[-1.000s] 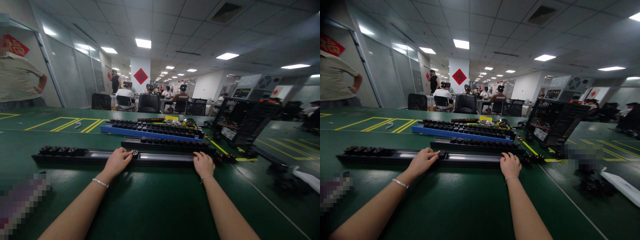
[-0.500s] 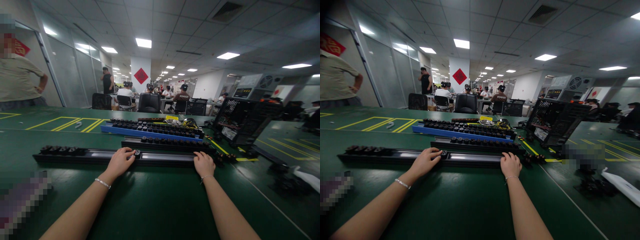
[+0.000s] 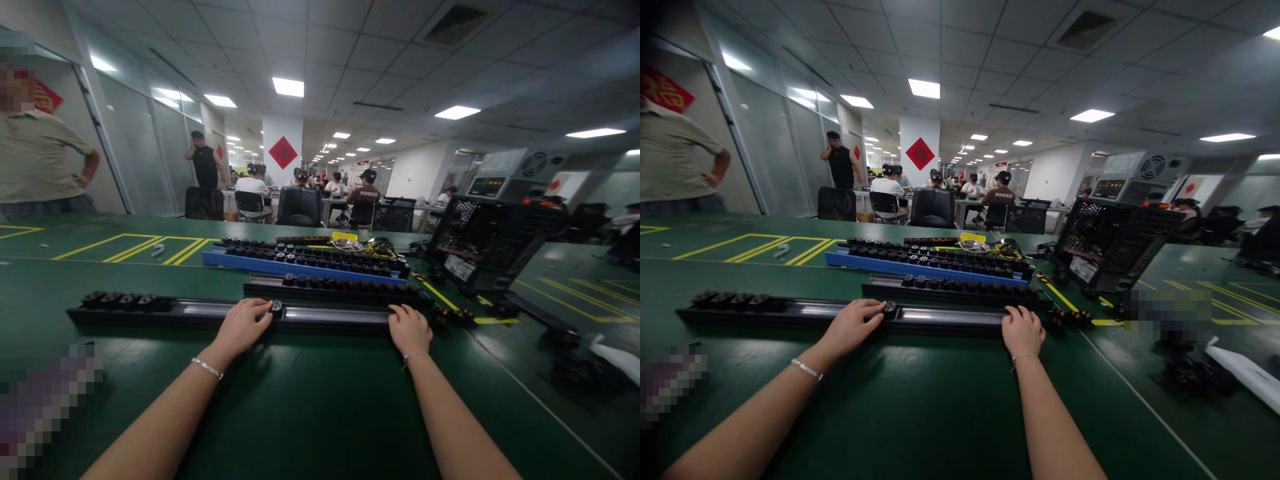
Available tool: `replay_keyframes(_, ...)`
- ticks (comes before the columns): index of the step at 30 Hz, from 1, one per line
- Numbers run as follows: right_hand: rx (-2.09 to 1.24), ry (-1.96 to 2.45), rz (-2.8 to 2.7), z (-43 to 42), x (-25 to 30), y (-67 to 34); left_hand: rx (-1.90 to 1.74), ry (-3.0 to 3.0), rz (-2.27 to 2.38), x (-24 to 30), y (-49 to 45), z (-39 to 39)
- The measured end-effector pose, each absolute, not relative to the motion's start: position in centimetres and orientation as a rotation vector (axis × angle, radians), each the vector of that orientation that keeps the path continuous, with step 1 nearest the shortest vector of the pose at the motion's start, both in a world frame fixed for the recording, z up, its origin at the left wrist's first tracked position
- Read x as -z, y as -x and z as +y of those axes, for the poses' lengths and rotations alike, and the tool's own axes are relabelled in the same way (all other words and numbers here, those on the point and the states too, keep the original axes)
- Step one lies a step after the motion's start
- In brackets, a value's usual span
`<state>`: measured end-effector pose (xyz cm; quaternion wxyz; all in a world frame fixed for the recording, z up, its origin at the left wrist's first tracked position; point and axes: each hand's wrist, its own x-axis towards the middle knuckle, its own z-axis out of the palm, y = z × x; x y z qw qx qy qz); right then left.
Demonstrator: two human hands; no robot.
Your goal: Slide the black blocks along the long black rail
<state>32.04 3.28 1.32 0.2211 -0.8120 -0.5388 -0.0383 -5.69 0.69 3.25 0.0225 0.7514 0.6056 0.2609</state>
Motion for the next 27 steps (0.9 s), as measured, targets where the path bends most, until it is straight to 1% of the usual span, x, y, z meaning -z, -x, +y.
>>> replay_keyframes(14,0.061,2.251,-1.482,3.2,-1.4,-31.7,-0.695,-2.376,1.888,-3.8,3.7,0.1)
replay_keyframes(19,0.170,2.233,-1.444,3.0,-1.4,-30.7,-0.678,-2.376,1.865,-3.9,3.2,-0.2)
replay_keyframes(24,0.320,1.990,-1.611,2.6,-2.0,-28.3,-0.674,-2.371,1.860,-3.7,3.0,-0.3)
replay_keyframes(27,0.238,1.723,-1.863,2.0,-2.3,-25.2,-0.664,-2.396,1.842,-3.5,2.9,-0.3)
